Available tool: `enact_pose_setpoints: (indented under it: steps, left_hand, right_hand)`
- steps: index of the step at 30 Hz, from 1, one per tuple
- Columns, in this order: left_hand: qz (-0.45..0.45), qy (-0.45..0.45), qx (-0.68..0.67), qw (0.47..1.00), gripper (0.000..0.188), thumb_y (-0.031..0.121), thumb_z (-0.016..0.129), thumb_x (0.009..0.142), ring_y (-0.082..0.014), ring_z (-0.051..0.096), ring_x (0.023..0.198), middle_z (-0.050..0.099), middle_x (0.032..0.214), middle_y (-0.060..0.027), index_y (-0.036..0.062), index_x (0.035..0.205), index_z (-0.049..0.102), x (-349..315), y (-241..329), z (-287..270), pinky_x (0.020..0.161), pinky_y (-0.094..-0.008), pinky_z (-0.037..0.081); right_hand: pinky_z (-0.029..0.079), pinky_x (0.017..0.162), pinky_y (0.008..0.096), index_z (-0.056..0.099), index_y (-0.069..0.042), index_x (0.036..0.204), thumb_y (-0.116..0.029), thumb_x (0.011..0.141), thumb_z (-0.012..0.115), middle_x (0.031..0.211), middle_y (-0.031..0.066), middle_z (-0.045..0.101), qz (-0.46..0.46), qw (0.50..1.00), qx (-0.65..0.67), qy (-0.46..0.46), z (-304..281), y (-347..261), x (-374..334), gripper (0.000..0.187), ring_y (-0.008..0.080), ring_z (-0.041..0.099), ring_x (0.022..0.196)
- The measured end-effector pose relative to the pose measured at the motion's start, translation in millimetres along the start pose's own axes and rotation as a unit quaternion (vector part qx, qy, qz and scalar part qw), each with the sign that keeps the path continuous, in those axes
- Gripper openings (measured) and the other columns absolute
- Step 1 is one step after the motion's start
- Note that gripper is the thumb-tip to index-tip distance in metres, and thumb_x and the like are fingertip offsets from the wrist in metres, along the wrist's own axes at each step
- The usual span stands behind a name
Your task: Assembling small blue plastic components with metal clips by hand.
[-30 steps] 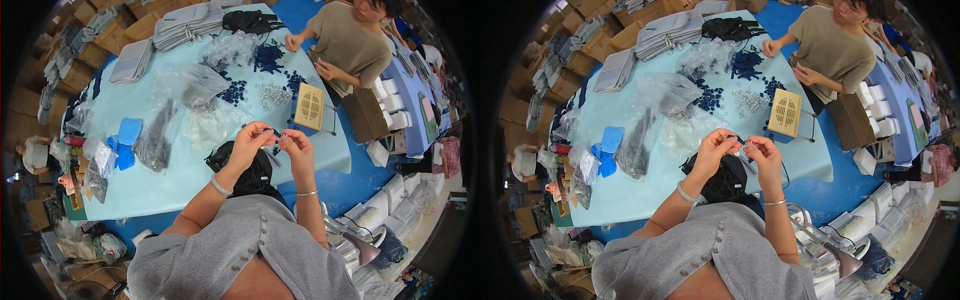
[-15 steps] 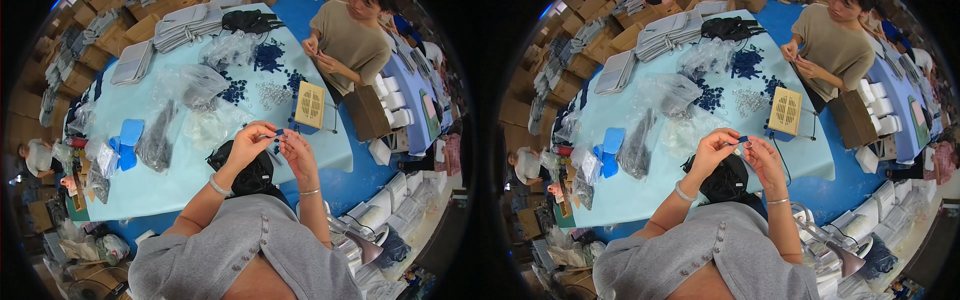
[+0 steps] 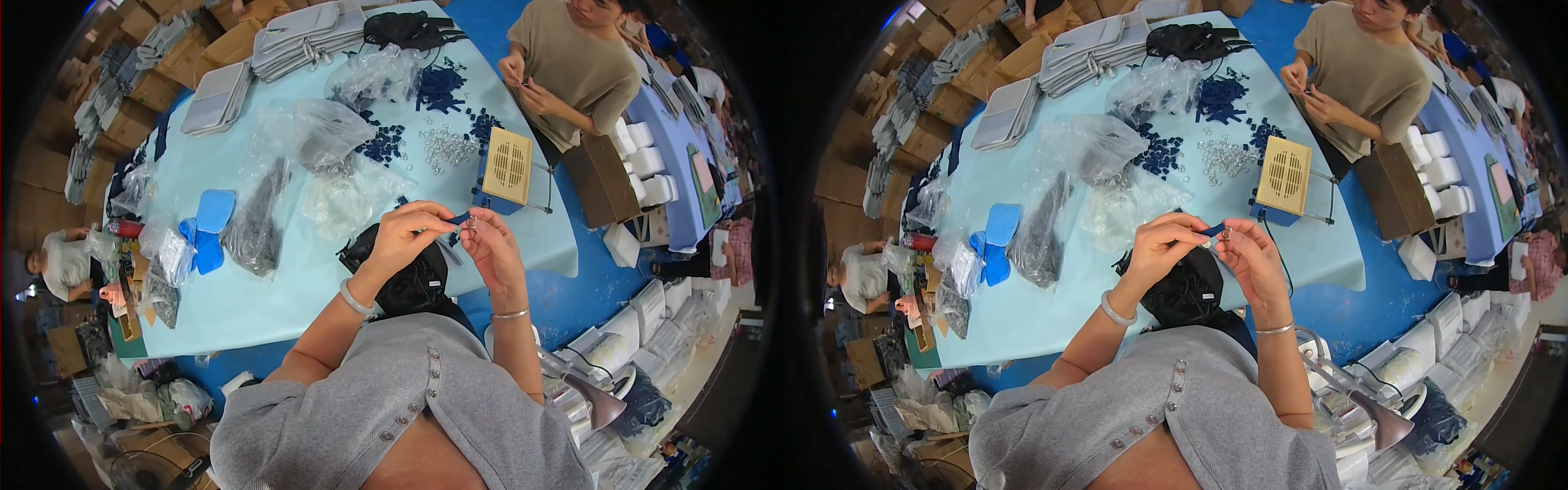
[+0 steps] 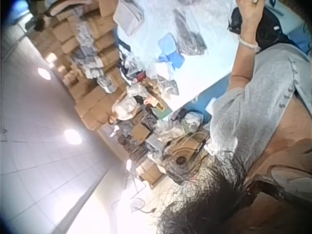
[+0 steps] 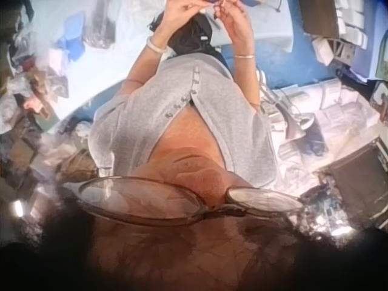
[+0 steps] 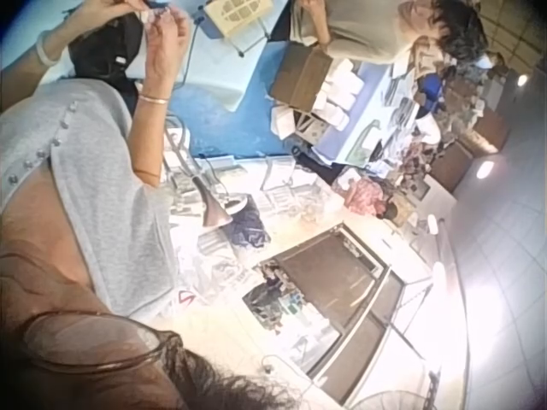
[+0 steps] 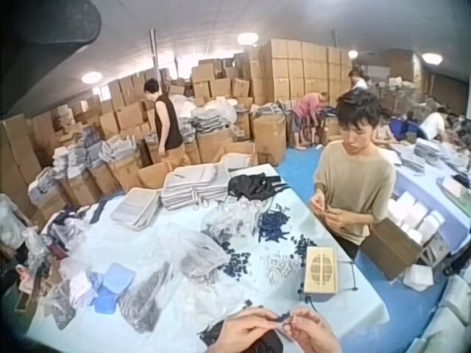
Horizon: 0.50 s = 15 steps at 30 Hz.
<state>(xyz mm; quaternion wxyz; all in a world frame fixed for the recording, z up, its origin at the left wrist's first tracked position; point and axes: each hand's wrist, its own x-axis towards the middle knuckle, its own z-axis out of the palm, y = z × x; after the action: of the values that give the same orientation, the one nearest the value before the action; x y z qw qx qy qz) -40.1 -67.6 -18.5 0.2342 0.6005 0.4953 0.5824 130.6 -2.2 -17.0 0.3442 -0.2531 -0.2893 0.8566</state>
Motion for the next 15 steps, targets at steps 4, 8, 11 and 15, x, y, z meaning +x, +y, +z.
enact_pose_setpoints:
  steps: [4, 8, 11, 15]
  left_hand:
    - [-0.045, 0.01, -0.044, 0.998, 0.014, -0.006, 0.064, 0.074, -0.0158, 0.064, 0.077, 0.067, 0.09, -0.0086, 0.0036, 0.082, 0.068, -3.5, -0.8, 2.2, 0.067, -0.0246, 0.051]
    - [-0.1, 0.013, -0.103, 0.99, 0.014, -0.008, 0.062, 0.074, -0.0124, 0.063, 0.078, 0.067, 0.092, -0.008, 0.0012, 0.084, 0.067, -7.1, -1.2, 3.7, 0.066, -0.0223, 0.05]
    - [-0.125, 0.02, -0.146, 0.981, 0.015, -0.009, 0.061, 0.075, -0.0107, 0.062, 0.078, 0.066, 0.093, -0.0076, 0.0001, 0.085, 0.067, -8.1, 0.2, 6.0, 0.066, -0.021, 0.05]
    - [-0.131, 0.009, -0.138, 0.982, 0.015, -0.009, 0.06, 0.076, -0.0098, 0.062, 0.078, 0.066, 0.093, -0.0073, -0.0003, 0.087, 0.066, -7.3, 0.4, 4.0, 0.067, -0.021, 0.05]
  right_hand:
    - [0.05, 0.071, 0.0215, 0.057, 0.0, 0.106, -0.009, 0.087, 0.057, 0.091, 0.0071, 0.064, -0.001, 1.0, -0.006, -0.003, -0.6, 0.6, -1.9, 0.021, 0.0118, 0.063, 0.078]
    - [0.05, 0.073, 0.0225, 0.058, 0.001, 0.108, -0.008, 0.087, 0.057, 0.092, 0.0067, 0.064, -0.021, 1.0, -0.02, -0.002, -0.9, 2.6, -3.6, 0.023, 0.0117, 0.062, 0.079]
    - [0.051, 0.075, 0.023, 0.058, 0.002, 0.109, -0.007, 0.087, 0.058, 0.094, 0.007, 0.064, -0.025, 0.999, -0.028, -0.005, -1.4, 3.1, -5.0, 0.024, 0.0117, 0.062, 0.08]
    - [0.051, 0.076, 0.0233, 0.059, 0.002, 0.109, -0.005, 0.085, 0.06, 0.096, 0.0079, 0.064, -0.042, 0.998, -0.05, -0.006, -0.7, 3.1, -6.3, 0.025, 0.0117, 0.062, 0.082]
